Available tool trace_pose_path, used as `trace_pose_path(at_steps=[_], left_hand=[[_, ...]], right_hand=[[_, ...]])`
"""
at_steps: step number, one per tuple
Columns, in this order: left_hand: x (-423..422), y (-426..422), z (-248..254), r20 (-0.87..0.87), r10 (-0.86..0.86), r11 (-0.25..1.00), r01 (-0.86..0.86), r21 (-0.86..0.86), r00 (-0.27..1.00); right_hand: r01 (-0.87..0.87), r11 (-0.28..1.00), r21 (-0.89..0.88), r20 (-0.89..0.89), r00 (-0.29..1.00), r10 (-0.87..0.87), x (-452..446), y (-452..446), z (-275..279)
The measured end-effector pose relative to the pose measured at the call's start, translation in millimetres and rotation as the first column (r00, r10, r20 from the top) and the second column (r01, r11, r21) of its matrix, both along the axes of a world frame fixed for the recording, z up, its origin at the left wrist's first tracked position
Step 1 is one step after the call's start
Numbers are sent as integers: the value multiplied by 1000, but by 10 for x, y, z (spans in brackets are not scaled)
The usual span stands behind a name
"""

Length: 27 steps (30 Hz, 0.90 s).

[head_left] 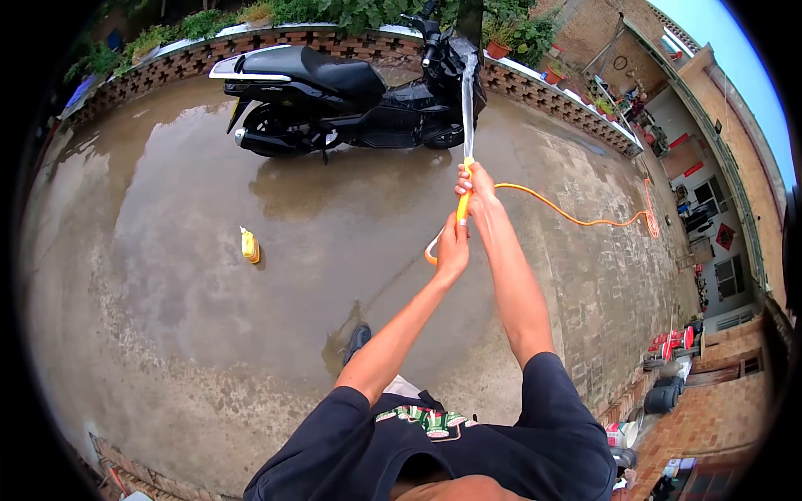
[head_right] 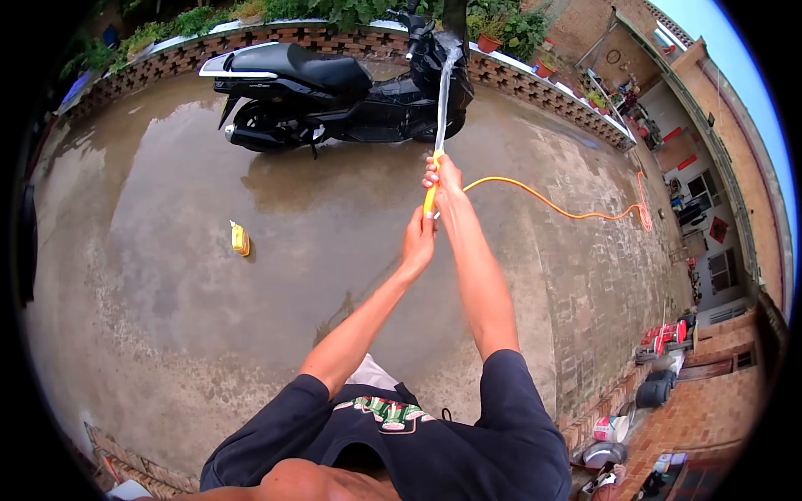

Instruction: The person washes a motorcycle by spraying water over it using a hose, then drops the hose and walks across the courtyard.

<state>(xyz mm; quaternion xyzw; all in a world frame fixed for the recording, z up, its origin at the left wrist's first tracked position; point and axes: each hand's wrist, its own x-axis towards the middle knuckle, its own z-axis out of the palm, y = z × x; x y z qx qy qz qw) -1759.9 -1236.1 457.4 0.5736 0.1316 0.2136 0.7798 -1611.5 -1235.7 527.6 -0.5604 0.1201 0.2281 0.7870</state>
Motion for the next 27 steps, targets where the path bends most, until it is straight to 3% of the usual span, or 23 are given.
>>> trace_pose_path(at_steps=[8,13,20,27], left_hand=[[-229,-403,388,57,-37,999,38,-12,998],[-298,-601,705,93,67,996,-61,-62,993],[63,-596,750,100,172,984,-167,-57,980],[127,-508,806,122,139,986,-126,-109,983]], right_hand=[[-18,1000,-2,-15,1000,18,-288,-363,521],[-199,973,-119,32,978,204,-384,-326,830],[-178,982,-59,85,980,182,-117,-229,904],[-174,985,4,110,979,173,38,-186,881]])
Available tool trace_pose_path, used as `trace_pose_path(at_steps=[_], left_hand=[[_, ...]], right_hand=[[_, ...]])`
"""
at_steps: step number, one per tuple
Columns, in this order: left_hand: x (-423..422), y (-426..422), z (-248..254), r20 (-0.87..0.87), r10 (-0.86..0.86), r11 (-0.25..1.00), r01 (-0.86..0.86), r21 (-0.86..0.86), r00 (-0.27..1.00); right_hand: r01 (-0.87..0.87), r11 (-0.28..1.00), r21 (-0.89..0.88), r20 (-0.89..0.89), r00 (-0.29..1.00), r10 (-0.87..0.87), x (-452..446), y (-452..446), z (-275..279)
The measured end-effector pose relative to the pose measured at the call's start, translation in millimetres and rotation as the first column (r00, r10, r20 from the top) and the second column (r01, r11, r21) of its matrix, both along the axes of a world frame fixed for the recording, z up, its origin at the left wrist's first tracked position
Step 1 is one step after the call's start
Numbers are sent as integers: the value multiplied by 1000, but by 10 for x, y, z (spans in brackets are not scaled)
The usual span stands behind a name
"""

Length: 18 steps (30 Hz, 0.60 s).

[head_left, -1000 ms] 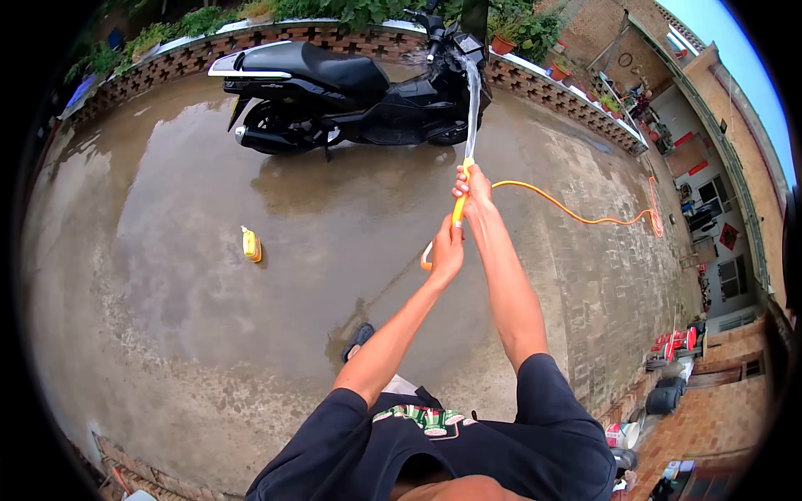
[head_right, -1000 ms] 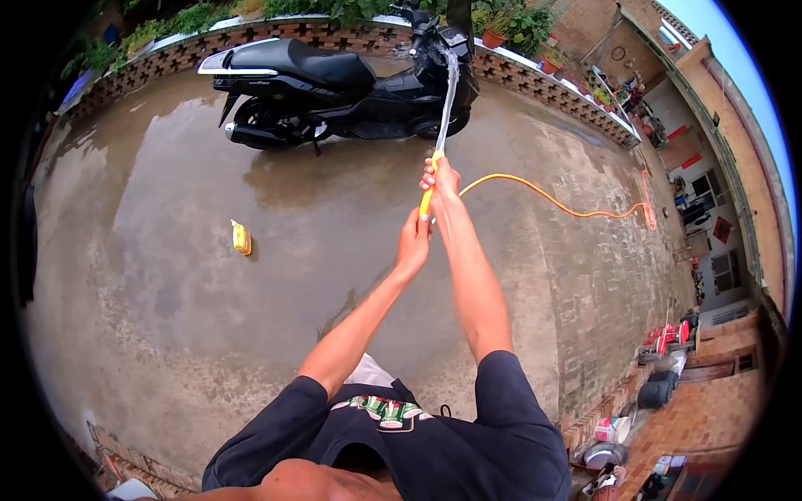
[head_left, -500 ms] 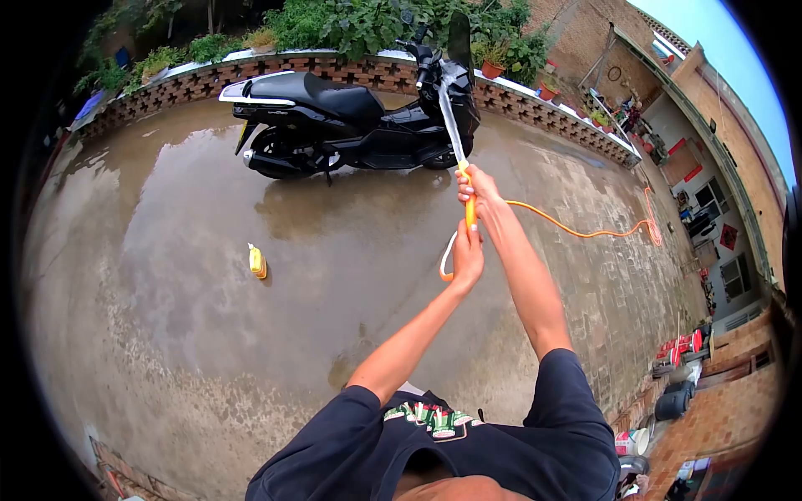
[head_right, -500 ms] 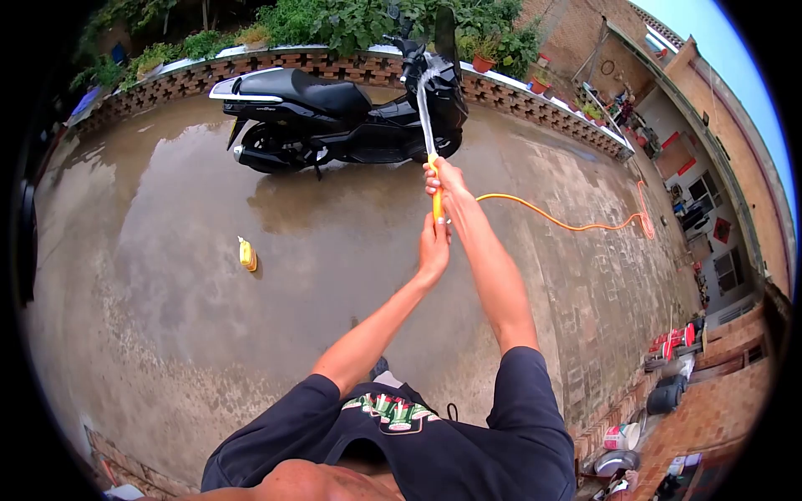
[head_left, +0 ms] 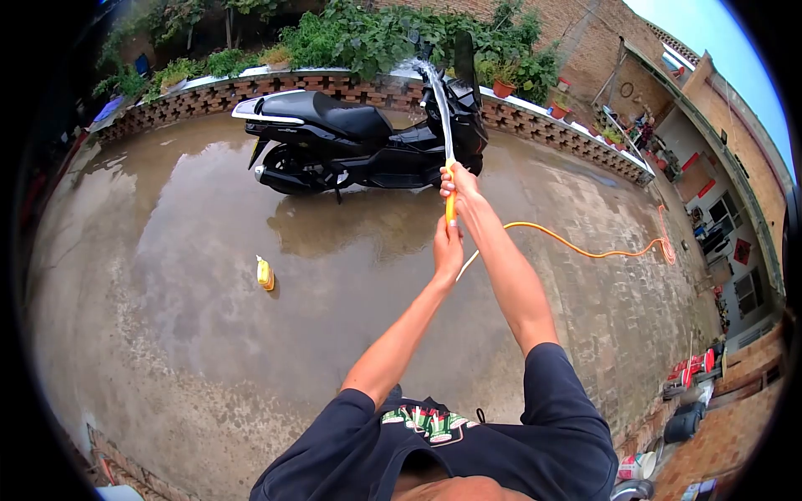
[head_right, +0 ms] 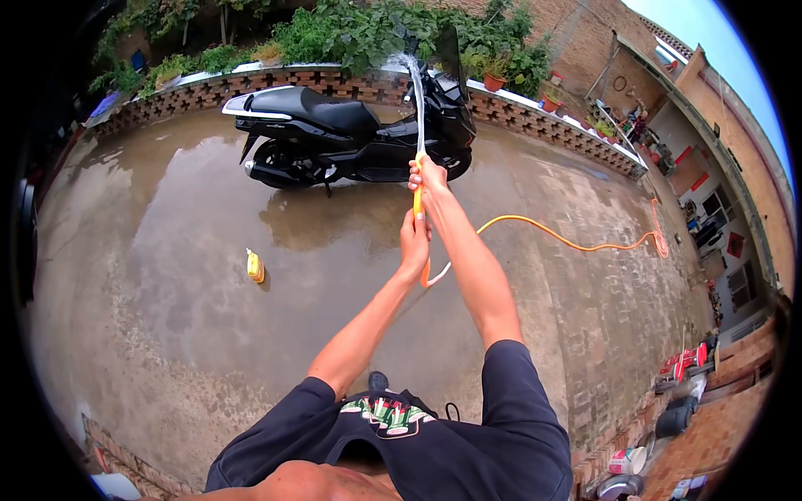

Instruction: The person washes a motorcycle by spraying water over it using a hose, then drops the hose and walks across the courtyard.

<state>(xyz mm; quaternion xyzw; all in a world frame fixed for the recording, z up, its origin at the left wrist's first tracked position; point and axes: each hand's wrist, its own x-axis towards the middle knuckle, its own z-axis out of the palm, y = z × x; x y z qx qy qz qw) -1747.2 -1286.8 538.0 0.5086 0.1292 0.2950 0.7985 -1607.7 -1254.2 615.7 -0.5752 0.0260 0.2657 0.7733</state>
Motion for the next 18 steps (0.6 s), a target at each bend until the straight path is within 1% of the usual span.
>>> trace_pose_path(at_steps=[2,4,8,10,12,15,18], left_hand=[[5,-1,35,4,-2,1000,2,20,1000],[32,-3,55,8,0,999,0,33,1000],[73,-2,-18,-1,16,998,-16,59,1000],[110,-20,-69,3,20,998,-20,61,1000],[114,-14,-110,7,16,998,-16,64,1000],[137,0,-126,27,23,998,-24,56,999],[156,-10,-137,4,11,998,-11,56,1000]], right_hand=[[-2,1000,9,4,1000,2,0,-23,46],[7,999,36,48,999,-9,-15,-37,96],[19,999,42,30,999,-20,26,-38,35],[-56,998,2,30,998,56,66,-35,-16],[-45,999,4,22,999,45,42,-39,-6],[42,998,54,103,994,-47,-1,-45,1],[18,999,48,56,998,-21,130,-50,-113]])
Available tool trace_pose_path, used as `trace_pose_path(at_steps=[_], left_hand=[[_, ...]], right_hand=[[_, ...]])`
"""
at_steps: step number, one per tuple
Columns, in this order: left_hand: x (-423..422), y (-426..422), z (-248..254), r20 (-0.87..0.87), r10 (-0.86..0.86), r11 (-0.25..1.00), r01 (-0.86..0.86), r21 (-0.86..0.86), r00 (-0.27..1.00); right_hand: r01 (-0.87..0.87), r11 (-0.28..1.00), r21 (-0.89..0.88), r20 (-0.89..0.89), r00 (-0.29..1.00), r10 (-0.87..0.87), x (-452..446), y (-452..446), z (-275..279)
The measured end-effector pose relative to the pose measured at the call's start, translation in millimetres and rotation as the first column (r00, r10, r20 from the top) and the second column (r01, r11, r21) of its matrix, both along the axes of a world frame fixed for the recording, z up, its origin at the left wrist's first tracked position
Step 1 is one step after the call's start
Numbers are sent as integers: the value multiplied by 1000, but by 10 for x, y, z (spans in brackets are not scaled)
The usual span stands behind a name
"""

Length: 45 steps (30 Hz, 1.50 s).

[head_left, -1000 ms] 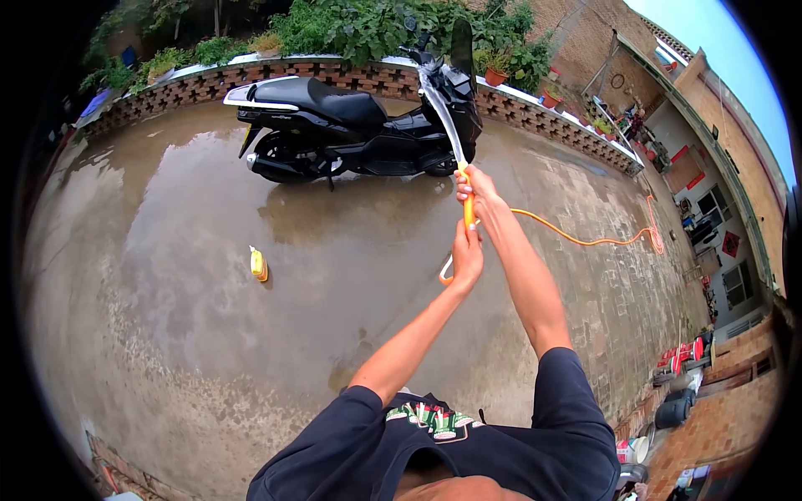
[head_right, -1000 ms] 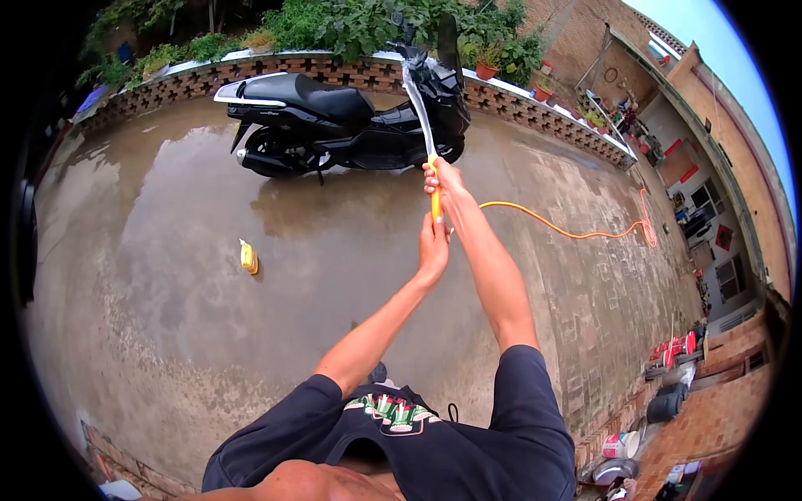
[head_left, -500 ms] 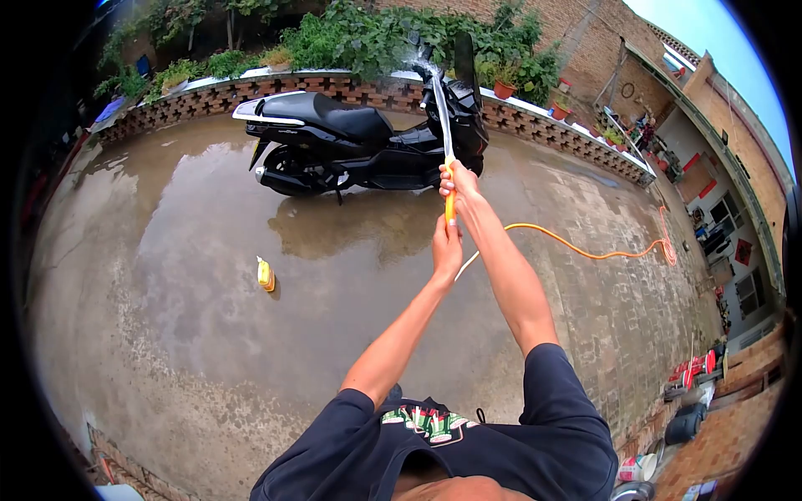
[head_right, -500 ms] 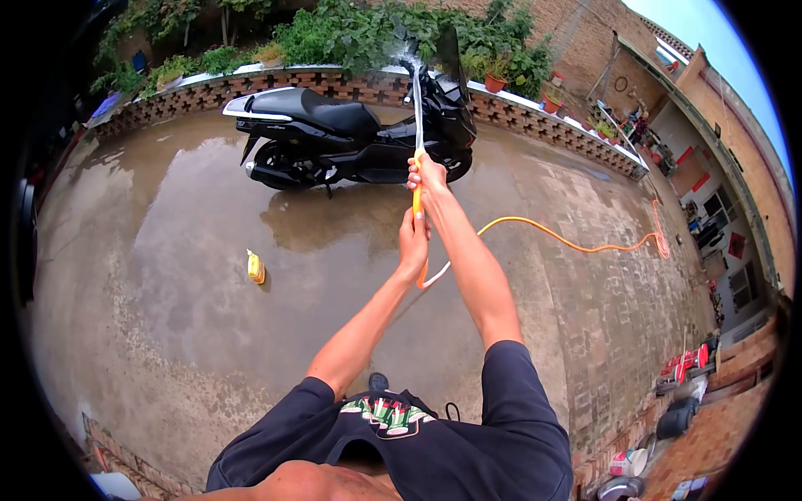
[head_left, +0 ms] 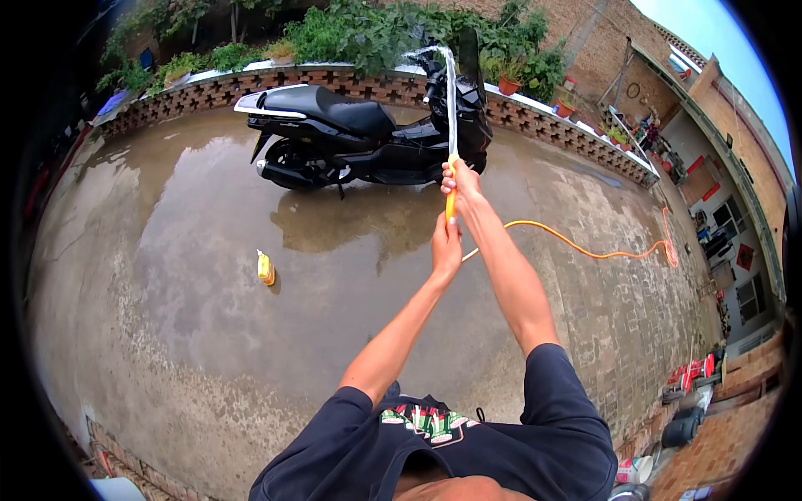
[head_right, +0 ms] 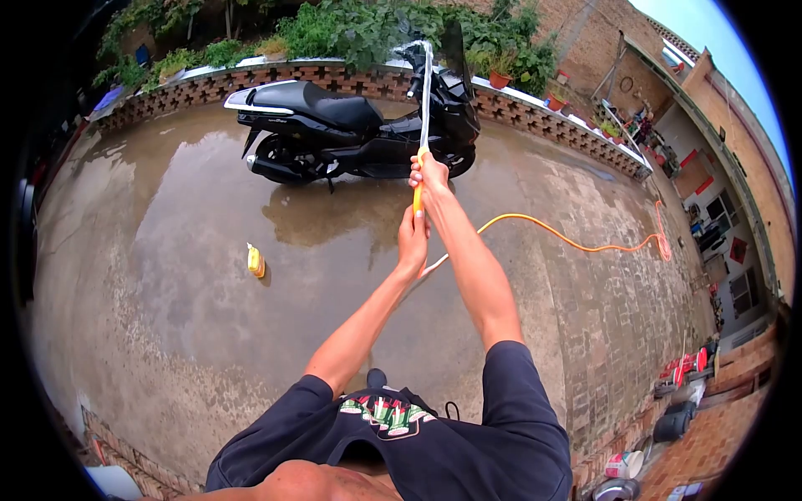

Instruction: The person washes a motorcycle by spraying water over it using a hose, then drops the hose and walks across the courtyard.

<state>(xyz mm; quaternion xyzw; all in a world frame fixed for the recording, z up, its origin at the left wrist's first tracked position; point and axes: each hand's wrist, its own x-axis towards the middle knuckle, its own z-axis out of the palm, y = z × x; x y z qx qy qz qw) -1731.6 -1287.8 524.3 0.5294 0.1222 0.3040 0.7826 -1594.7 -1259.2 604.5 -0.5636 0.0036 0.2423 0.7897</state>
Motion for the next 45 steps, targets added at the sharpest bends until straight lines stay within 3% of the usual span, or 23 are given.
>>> trace_pose_path(at_steps=[6,11,14,16,19,22,30,32,36,45], left_hand=[[-36,-49,-96,-52,-15,999,17,36,999],[-201,-291,-462,-132,-38,999,38,-7,991],[-258,-373,-617,-132,-45,998,38,-56,990],[-296,-457,-765,-146,-49,996,38,-77,988],[-418,-508,-860,-137,-23,994,9,-106,990],[-653,-512,-843,-130,-51,983,27,-181,990],[-1076,-502,-1057,-123,-10,933,-35,-359,992],[-1182,-475,-1156,-147,-11,933,-43,-357,989],[-1365,-472,-1131,-185,62,929,-124,-348,981],[-1321,-418,-1158,-197,-1,949,-61,-310,980]], right_hand=[[54,998,41,-57,997,-51,10,-128,-137],[-35,996,-86,-178,984,19,-122,-323,-568],[-29,998,-60,-136,991,20,-272,-389,-713],[-150,977,-149,-131,983,131,-361,-371,-802],[-192,967,-166,-160,973,166,-484,-344,-903],[-292,911,-291,-121,956,268,-717,-257,-1025],[-302,920,-250,-193,947,258,-1158,-152,-1419],[-281,936,-212,-189,951,243,-1306,-161,-1473],[-387,874,-295,-84,921,379,-1596,-65,-1491],[-307,940,-149,-217,937,272,-1426,-122,-1490]])
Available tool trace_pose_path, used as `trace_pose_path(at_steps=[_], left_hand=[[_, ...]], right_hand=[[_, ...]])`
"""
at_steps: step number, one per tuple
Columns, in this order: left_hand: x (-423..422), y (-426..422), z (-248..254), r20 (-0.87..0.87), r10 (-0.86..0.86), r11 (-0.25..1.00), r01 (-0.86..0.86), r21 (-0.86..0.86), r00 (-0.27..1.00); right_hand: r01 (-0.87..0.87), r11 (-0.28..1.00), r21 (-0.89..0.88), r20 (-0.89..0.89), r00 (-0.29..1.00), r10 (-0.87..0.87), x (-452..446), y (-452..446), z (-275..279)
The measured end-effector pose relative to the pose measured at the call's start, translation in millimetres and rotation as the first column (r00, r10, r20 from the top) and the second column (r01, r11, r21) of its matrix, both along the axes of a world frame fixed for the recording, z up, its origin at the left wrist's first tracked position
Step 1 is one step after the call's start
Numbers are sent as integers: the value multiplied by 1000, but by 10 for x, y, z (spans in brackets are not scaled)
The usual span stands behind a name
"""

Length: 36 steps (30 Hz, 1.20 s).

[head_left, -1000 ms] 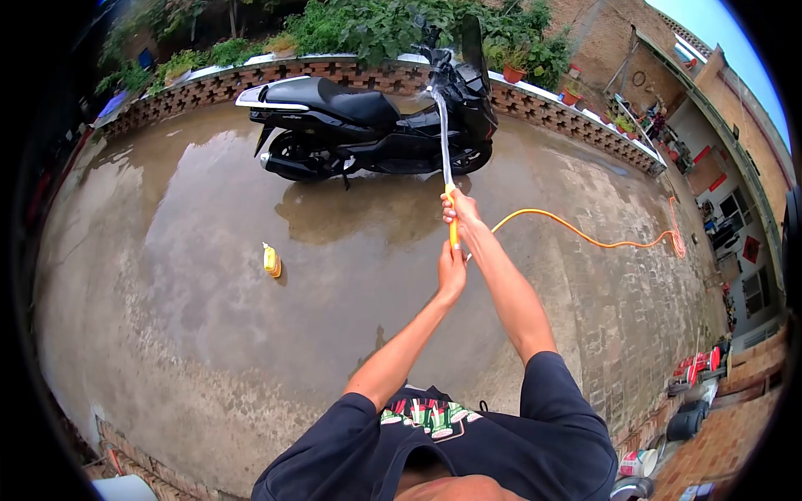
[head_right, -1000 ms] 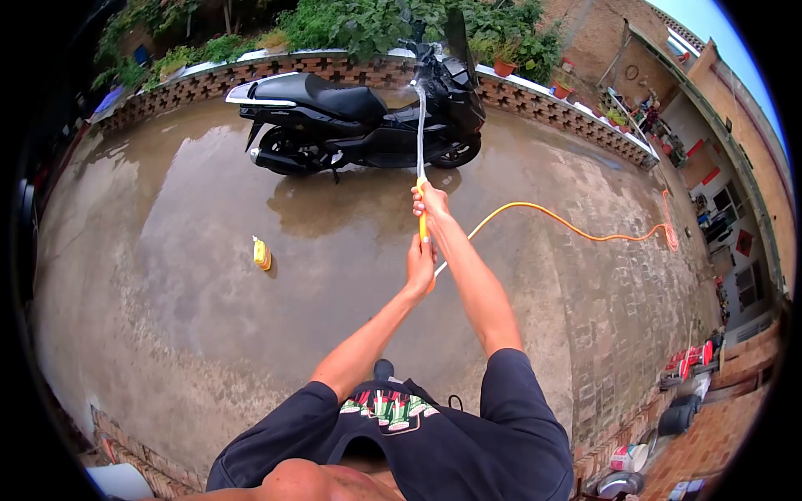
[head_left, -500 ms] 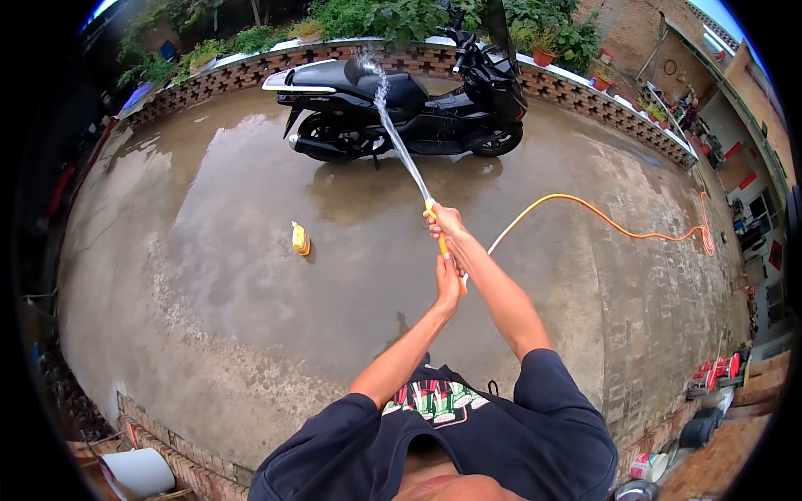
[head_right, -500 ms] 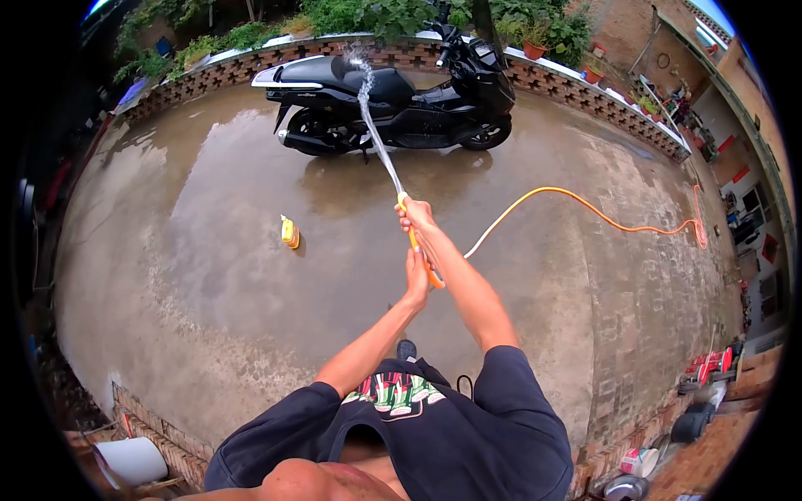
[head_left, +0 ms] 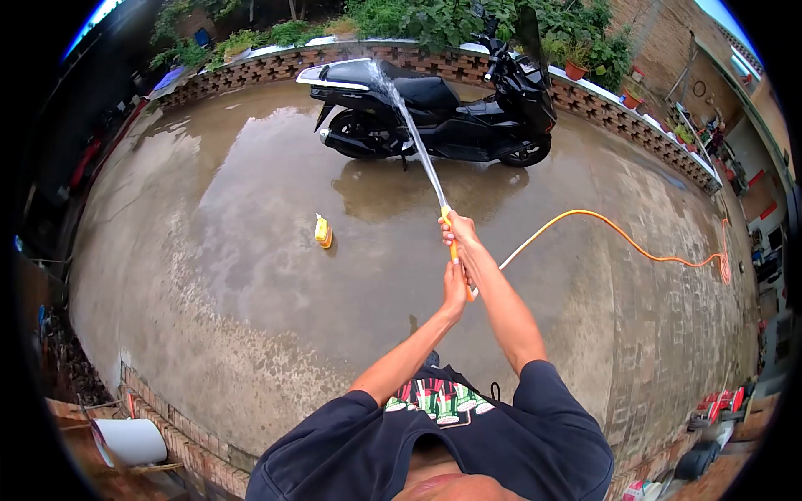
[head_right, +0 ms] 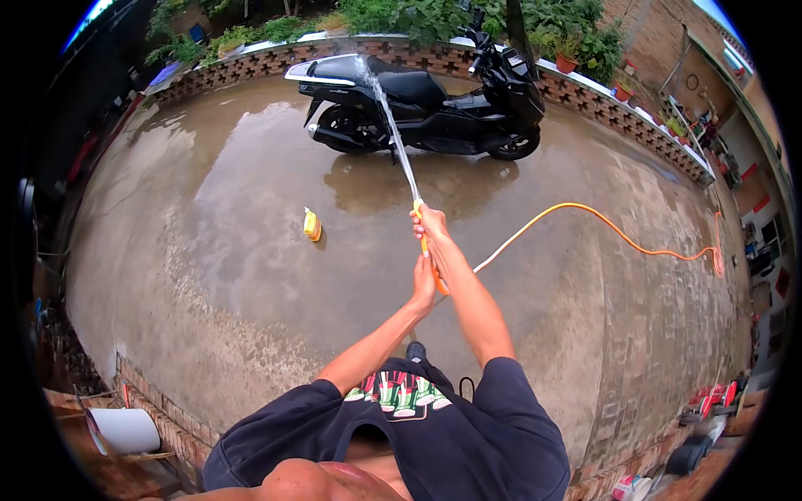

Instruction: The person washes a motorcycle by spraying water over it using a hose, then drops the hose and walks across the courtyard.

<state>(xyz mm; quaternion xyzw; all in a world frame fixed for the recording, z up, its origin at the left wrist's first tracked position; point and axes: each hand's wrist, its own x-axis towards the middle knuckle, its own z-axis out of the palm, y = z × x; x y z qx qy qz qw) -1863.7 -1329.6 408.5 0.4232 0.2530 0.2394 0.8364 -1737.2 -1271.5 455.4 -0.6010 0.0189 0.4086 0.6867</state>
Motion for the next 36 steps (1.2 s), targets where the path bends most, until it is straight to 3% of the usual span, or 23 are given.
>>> trace_pose_path(at_steps=[7,9,13,23,29,36], left_hand=[[183,25,135,18,-73,997,72,13,997],[211,2,255,38,-28,999,29,-13,999],[302,21,358,63,66,996,-62,-57,996],[447,-19,569,68,40,998,-37,-41,997],[470,54,679,114,137,987,-126,-102,984],[494,37,777,144,169,983,-155,-103,975]], right_hand=[[83,996,-36,-53,995,-84,257,-25,111],[-57,997,-57,-13,998,57,250,28,205],[-172,984,-49,102,979,176,171,131,474],[-143,987,-72,97,984,149,363,91,589],[-287,949,-132,145,941,304,255,263,787],[-320,934,-158,158,926,344,252,296,868]])
